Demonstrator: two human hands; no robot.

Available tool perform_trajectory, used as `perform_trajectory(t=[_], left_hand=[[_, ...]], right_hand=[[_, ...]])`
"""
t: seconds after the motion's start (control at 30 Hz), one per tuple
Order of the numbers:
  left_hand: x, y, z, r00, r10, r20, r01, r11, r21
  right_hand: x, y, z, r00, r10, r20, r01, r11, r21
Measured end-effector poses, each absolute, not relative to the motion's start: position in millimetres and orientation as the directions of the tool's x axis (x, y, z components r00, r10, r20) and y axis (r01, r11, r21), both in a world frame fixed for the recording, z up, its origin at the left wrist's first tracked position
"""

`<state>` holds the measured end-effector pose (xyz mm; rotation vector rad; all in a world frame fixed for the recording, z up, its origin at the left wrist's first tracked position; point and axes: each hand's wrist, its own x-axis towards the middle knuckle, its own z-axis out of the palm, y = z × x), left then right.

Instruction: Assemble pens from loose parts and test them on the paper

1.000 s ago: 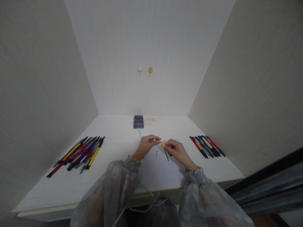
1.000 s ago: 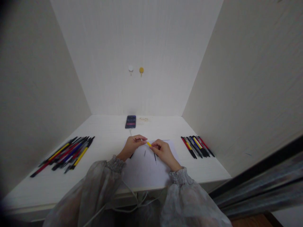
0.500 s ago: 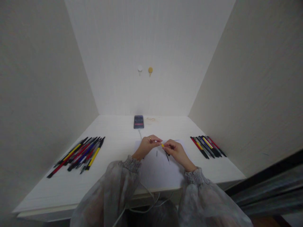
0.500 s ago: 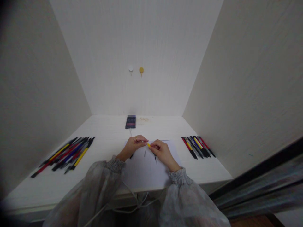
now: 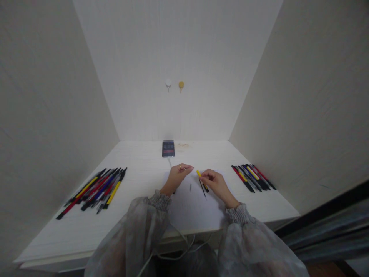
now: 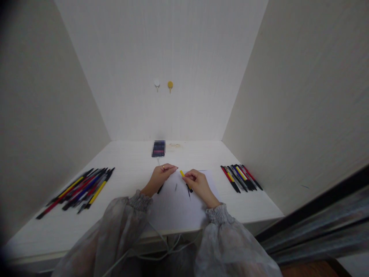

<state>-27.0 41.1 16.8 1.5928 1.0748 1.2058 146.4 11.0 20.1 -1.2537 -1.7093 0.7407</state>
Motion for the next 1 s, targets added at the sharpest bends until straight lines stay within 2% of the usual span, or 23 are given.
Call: perform_trajectory(t=[0.13, 0.23, 0.37, 0.47, 0.53, 0.63, 0.8, 1.0], left_hand=[[-28.3, 48.8, 9.0, 0.083, 0.973, 0.217, 0.213, -0.23, 0.95], [-30.6, 51.7, 4.8, 0.111, 0.972, 0.209, 0.354, -0.235, 0.905], [-34.7, 49.0, 3.7, 0.114, 0.971, 0.208, 0.698, -0.227, 0.679], [-37.9, 45.1, 4.9, 0.054, 0.985, 0.166, 0.848, -0.133, 0.513], [-39.4, 43.3, 6.0, 0.034, 0.99, 0.138, 0.882, -0.095, 0.461], [-39.7, 42.6, 6.8, 0.045, 0.993, 0.107, 0.891, -0.088, 0.446], [-38.4, 43.4, 3.9, 0.096, 0.991, 0.098, 0.885, -0.13, 0.448], [-39.5, 44.3, 1.9, 0.055, 0.994, 0.093, 0.901, -0.089, 0.425]], right_hand=[[158.9, 22.5, 13.2, 0.005, 0.978, 0.207, 0.579, 0.166, -0.798], [172.7, 30.3, 7.7, 0.083, 0.982, 0.172, 0.725, 0.059, -0.686], [184.8, 31.7, 4.4, 0.149, 0.984, 0.094, 0.87, -0.086, -0.485], [185.7, 28.3, 4.2, 0.178, 0.982, 0.071, 0.92, -0.14, -0.366], [184.2, 26.5, 4.2, 0.18, 0.981, 0.066, 0.938, -0.151, -0.312], [182.0, 25.9, 3.4, 0.176, 0.983, 0.047, 0.951, -0.157, -0.266], [182.4, 26.4, 0.7, 0.14, 0.988, 0.058, 0.959, -0.121, -0.256], [181.2, 21.0, 5.8, 0.149, 0.983, 0.111, 0.965, -0.12, -0.233]])
